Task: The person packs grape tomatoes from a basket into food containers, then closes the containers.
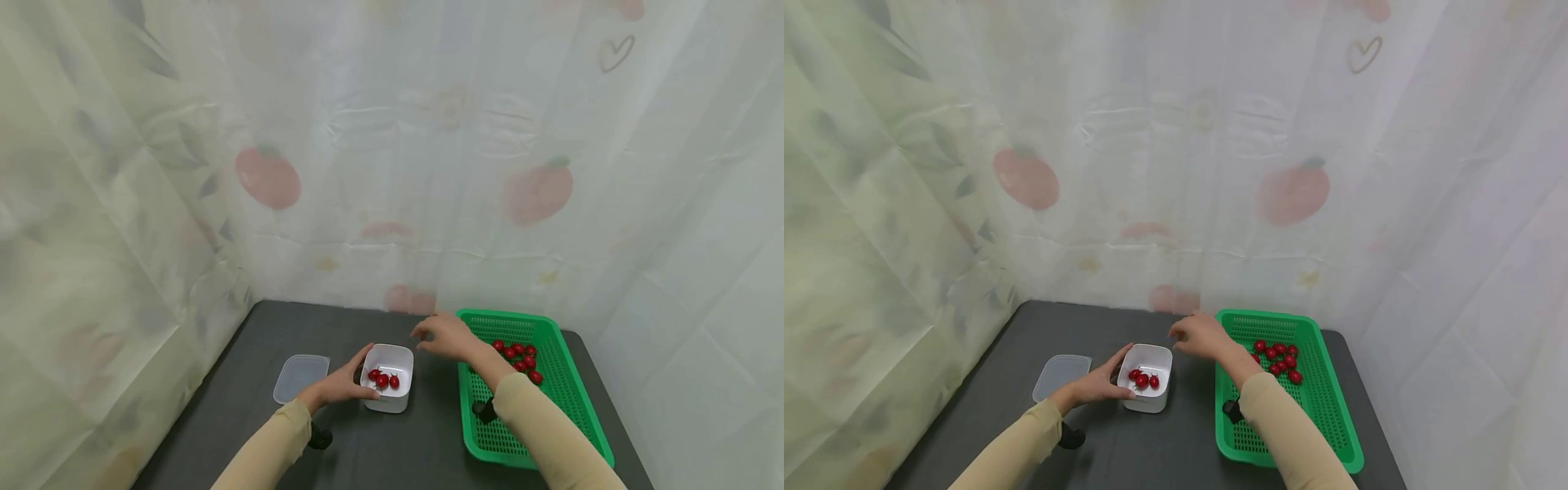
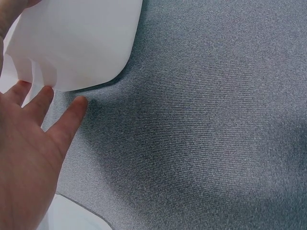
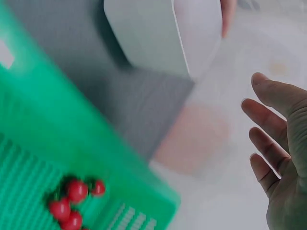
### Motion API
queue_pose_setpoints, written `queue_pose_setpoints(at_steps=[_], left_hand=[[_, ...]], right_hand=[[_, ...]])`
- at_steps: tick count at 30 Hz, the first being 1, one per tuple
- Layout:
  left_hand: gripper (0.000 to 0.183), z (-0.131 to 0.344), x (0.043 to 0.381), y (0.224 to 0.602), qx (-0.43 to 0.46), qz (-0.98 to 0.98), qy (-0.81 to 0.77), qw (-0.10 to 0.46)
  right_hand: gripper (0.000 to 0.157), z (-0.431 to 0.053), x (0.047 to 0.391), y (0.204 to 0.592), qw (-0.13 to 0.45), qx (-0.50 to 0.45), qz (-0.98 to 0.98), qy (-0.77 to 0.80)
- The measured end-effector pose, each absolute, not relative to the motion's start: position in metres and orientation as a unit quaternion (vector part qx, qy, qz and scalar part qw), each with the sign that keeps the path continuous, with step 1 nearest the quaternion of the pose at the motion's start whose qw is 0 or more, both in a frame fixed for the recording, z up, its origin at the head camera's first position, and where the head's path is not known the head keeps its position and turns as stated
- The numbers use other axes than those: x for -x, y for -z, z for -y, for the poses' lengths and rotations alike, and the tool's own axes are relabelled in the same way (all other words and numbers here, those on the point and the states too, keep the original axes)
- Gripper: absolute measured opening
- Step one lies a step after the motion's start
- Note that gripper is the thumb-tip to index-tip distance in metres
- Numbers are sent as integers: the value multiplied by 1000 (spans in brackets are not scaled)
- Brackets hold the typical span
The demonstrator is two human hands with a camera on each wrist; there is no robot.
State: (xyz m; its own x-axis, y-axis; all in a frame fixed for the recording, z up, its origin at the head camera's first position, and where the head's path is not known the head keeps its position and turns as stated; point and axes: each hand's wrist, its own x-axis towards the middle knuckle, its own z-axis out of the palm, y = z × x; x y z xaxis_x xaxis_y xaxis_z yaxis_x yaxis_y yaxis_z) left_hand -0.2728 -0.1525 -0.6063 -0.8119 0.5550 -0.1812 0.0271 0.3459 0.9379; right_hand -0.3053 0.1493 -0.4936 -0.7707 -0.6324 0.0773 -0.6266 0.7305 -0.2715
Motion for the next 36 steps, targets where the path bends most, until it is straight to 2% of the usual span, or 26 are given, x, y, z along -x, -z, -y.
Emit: queue_pose_setpoints(at_steps=[7,15,23,36], left_hand=[[113,155,271,608,-179,-798,-526,232],[113,155,271,608,-181,-802,-522,227],[112,153,270,605,-183,-793,-531,234],[112,152,272,608,-188,-792,-531,235]], right_hand=[[26,-201,305,483,13,287,-942,173],[28,-239,301,493,27,256,-951,170],[29,-262,297,514,45,243,-955,163],[30,-277,286,542,118,196,-959,167]])
